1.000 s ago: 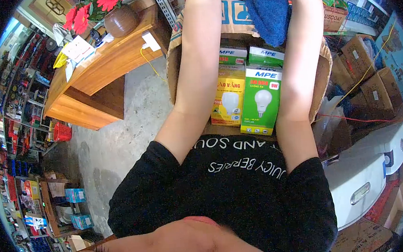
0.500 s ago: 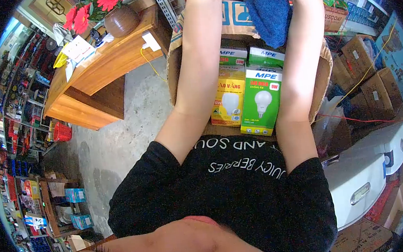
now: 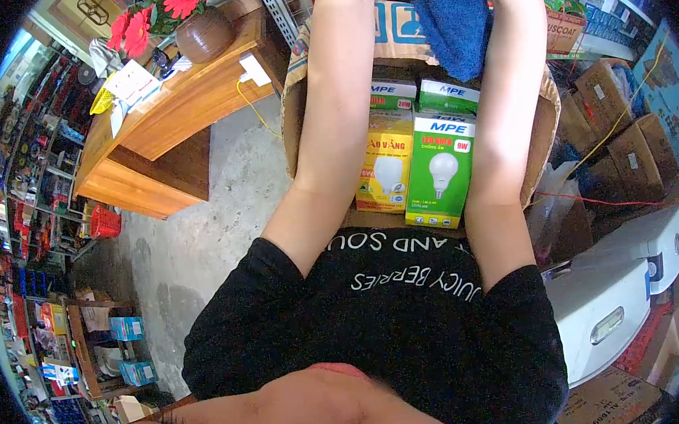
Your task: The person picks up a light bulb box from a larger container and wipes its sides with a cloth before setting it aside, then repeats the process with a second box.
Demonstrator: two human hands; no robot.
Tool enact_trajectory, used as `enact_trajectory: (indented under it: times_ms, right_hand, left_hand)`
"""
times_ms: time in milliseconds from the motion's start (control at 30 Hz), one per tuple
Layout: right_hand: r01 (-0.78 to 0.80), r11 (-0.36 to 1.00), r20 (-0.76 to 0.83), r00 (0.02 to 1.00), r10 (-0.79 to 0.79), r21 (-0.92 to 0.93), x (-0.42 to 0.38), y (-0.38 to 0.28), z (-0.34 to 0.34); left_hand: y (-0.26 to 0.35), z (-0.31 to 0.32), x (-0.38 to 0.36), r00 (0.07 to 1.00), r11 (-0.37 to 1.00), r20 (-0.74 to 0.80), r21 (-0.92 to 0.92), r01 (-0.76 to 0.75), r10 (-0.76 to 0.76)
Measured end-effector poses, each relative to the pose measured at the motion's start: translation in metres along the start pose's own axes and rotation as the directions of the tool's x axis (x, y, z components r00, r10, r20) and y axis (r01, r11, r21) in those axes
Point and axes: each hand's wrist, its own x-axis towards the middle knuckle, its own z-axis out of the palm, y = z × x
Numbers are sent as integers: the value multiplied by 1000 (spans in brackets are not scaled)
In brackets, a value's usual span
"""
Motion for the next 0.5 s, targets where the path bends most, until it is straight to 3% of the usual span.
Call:
enact_trajectory:
  times_ms: [233,300,333,433,500]
  right_hand:
    - [82,978,43,995,-92,194,0,-1,3]
    - [-12,1000,43,999,13,-22,0,-3,-1]
    - [-12,1000,43,999,13,-22,0,1,0]
    - [-80,994,-186,978,93,77,-1,4,3]
    - [-190,981,21,982,189,31,-3,-9,-1]
  left_hand:
    - [-4,0,5,1000,999,11,-37,-26,27]
    - [-3,1,2,1000,999,-7,-26,-21,21]
    - [-4,0,3,1000,1000,-13,-23,-19,19]
    - [-5,0,5,996,990,23,-113,-87,91]
    - [-4,2,4,991,985,-55,-116,-127,122]
